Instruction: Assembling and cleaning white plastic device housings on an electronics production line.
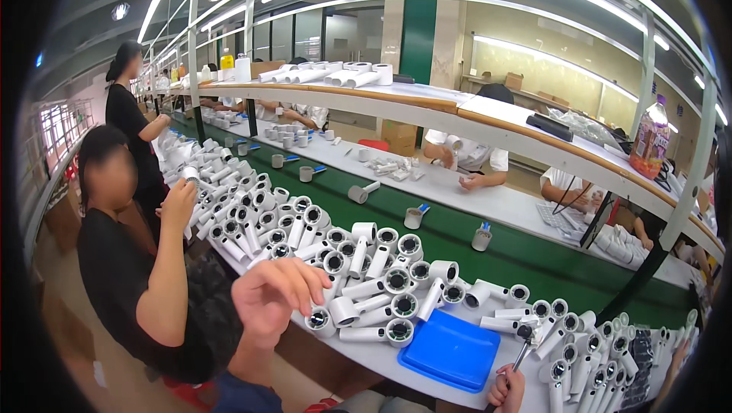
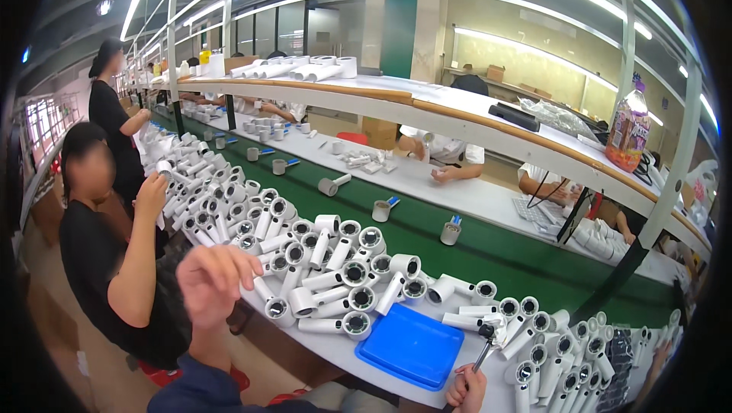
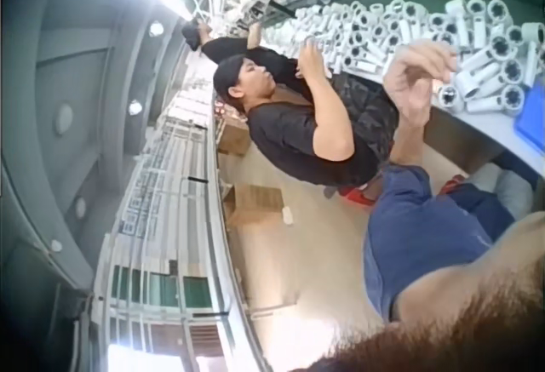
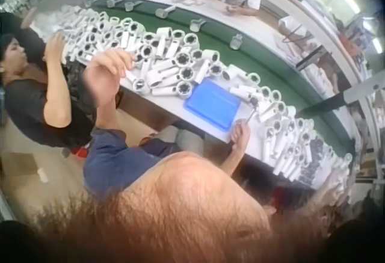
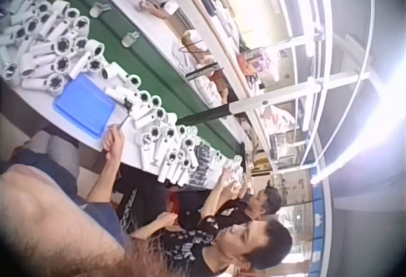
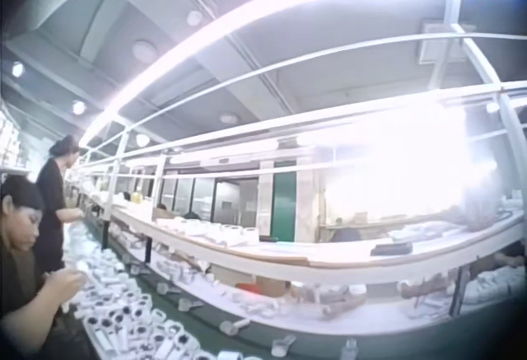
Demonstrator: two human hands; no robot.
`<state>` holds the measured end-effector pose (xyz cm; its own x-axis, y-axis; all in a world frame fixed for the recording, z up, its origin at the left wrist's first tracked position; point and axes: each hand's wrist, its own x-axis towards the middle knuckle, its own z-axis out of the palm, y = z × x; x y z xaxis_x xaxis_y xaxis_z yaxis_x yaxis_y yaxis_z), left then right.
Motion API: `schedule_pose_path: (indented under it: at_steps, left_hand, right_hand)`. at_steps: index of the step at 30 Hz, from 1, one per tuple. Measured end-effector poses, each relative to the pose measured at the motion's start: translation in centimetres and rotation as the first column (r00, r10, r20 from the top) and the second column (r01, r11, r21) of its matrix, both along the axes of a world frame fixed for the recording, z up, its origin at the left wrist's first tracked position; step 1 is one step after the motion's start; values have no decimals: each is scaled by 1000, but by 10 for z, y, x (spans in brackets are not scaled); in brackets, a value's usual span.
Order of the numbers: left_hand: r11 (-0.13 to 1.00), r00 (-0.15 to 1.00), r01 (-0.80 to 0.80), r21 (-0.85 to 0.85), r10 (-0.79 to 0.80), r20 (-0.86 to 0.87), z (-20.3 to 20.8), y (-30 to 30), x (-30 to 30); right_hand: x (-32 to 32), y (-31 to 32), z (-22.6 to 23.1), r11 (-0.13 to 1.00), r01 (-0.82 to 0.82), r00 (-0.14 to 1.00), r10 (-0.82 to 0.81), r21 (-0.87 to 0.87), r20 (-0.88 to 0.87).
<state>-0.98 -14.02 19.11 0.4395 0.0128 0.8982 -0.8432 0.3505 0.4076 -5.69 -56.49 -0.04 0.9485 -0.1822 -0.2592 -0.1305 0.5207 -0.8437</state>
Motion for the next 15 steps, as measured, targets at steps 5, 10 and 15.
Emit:
schedule_pose_path:
  at_steps: [5, 10, 15]
  left_hand:
    - [983, 932, 121, 137, -160, 325, 96, -37, -82]
    - [981, 973, 152, 117, -170, 157, 96, -39, -89]
    - [987, 973, 132, 89, -146, 180, 92, -38, -111]
  right_hand:
    - [2, -1, 6, 996, -71, 997, 71, -46, 6]
    - [9, -19, -21, 994, -87, 988, 78, 69, 130]
    - [7, -14, -29, 990, -103, 984, 88, 93, 158]
